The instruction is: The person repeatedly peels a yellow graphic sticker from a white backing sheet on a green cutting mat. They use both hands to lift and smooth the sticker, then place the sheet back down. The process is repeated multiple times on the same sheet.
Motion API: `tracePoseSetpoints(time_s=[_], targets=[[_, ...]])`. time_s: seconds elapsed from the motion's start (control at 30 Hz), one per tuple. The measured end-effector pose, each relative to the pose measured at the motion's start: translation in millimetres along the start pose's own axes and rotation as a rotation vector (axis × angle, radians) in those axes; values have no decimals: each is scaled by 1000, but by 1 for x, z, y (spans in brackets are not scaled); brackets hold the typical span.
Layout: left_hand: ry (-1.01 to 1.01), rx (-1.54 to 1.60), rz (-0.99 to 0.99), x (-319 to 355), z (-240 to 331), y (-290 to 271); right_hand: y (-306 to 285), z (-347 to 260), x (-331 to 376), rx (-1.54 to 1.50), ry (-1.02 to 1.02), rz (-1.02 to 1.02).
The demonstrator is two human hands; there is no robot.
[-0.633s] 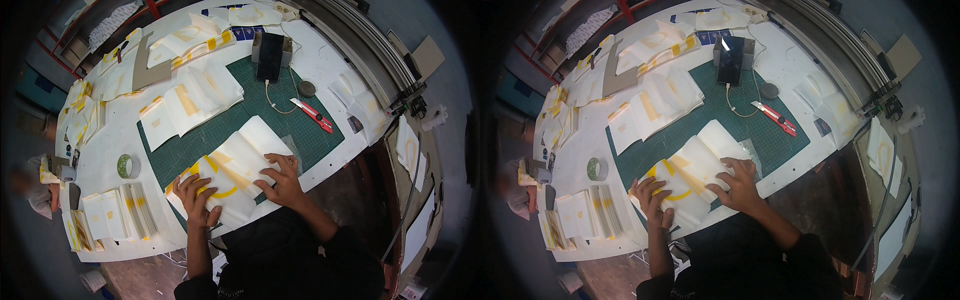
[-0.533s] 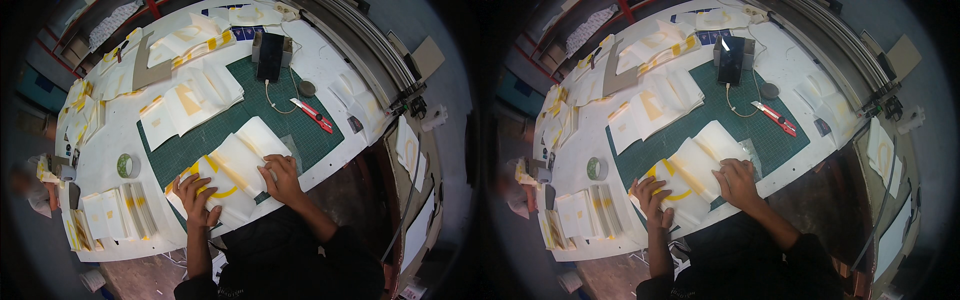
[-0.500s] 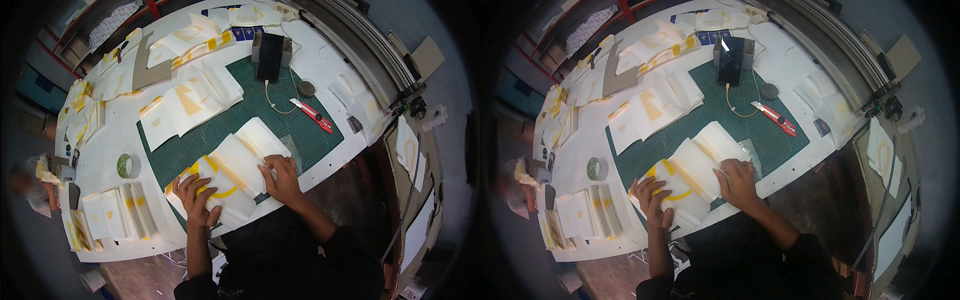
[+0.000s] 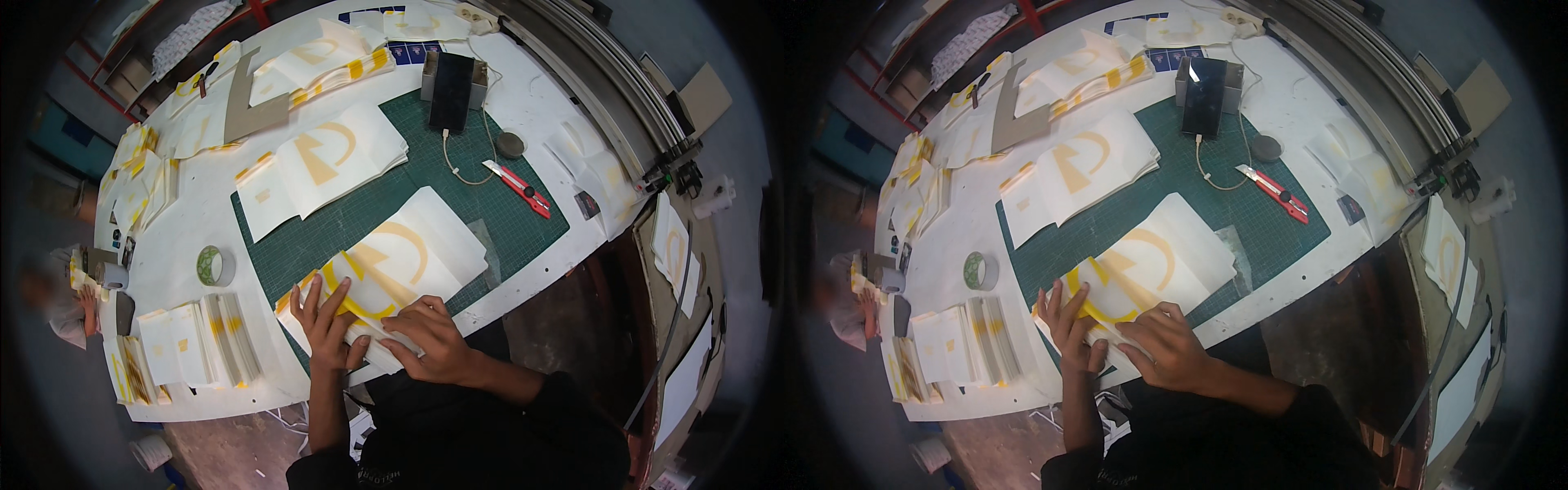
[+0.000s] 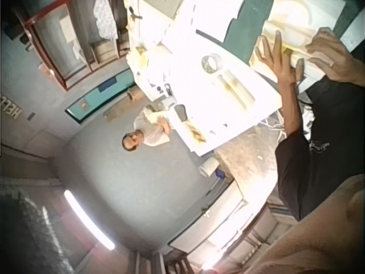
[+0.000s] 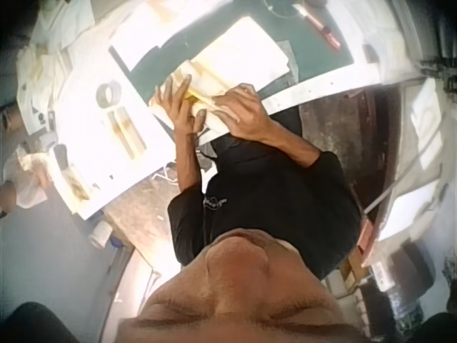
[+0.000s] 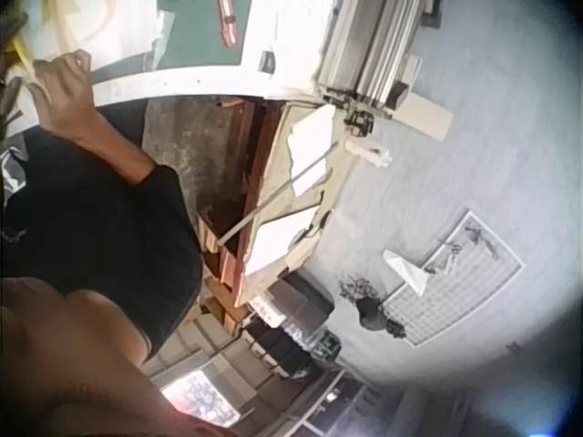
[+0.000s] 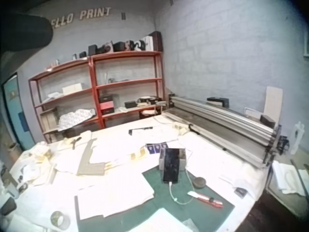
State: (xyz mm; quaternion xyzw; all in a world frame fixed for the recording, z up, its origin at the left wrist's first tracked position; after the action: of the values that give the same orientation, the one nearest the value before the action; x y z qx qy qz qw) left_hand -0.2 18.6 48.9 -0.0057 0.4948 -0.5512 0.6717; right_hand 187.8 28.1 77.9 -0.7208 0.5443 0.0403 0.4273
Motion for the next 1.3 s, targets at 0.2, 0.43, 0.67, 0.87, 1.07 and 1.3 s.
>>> tracePoseSetpoints(time_s=[0.2, 0.43, 0.67, 0.87, 1.07, 1.3], targets=[[-30, 41, 2, 10, -6, -3, -42, 80, -2, 441, 297, 247], [-12, 17, -8, 8, -3, 1, -34, 74, 1, 369, 146, -52], [-53, 78, 69, 9, -10, -1, -5, 87, 7, 410, 455, -43], [-73, 93, 40, 5, -10, -1, -1, 38, -6, 22, 271, 150], [-70, 109, 141, 6, -12, 2, 10, 4, -1, -138, 97, -32], [-50, 56, 47, 8, -12, 3, 15, 9, 9, -301, 203, -22]])
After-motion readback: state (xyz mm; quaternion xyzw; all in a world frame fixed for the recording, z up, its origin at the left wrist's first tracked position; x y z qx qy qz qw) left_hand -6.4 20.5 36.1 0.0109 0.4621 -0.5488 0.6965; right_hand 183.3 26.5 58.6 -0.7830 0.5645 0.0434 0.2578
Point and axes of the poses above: each hand's wrist, its own x-axis away from the middle knuckle, its own y-axis out of the palm, z = x × y, the point moved 4 cm from there along -x, towards the middle knuckle, and after that the axes turned 9 degrees about x, right-handed, at the moved point
